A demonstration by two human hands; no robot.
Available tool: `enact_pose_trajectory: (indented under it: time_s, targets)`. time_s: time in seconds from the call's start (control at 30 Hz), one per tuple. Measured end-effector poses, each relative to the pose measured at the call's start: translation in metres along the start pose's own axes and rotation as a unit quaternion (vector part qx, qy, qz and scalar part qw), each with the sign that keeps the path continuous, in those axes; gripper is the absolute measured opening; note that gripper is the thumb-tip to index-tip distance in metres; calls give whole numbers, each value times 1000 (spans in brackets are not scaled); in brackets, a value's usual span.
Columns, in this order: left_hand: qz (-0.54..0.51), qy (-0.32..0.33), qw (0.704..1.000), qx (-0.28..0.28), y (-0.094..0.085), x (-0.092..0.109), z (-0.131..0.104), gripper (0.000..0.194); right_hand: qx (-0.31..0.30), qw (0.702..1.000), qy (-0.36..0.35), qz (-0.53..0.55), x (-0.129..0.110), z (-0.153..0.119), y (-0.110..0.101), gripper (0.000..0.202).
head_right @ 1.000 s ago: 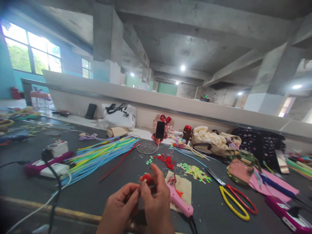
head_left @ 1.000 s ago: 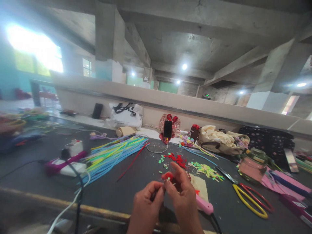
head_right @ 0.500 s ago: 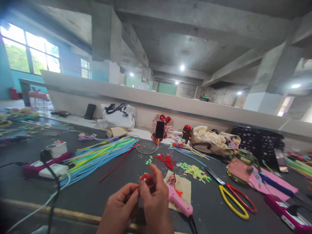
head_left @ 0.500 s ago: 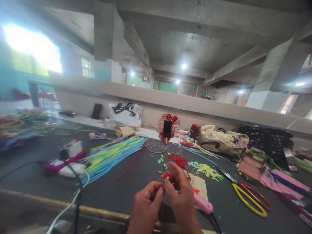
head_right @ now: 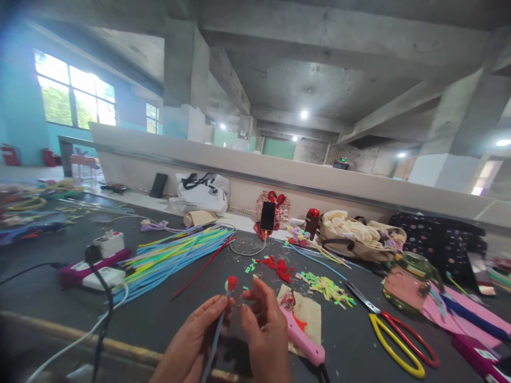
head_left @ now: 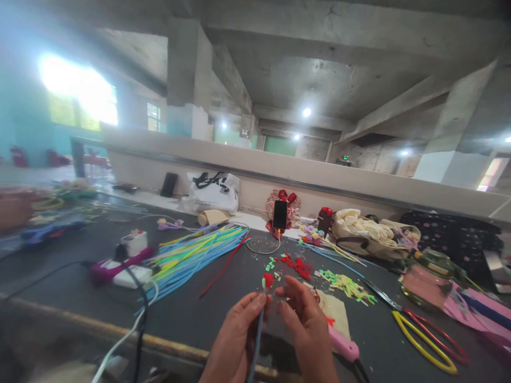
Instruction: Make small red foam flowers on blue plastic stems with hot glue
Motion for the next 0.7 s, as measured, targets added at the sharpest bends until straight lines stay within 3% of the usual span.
enact_pose_trajectory:
  time_s: [0.23,0.37,0.57,0.7]
  targets:
    - [-27,-26,998,-45,3,-8,3,23,-41,999,-15,-32,1,-4,7,21]
    - [-19,-53,997,-55,1,-13,2,23,-76,981,-62,-166,-11,-5,-19,17]
    - [-6,-78,995,-61,5,-13,2,21,-133,901,-74,-406,-11,0,-91,18]
    - [23,-69,996,-58,10,-16,3,23,-183,837,-53,-513,5,-2,-107,26]
Point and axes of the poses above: each hand's wrist, its own z-axis towards the middle knuckle, its own y-axis out of the palm, x = y × z, the point moved 9 cm from there along z, towards the middle knuckle, and after that the axes turned 3 degrees about z, right-handed, at the moved point
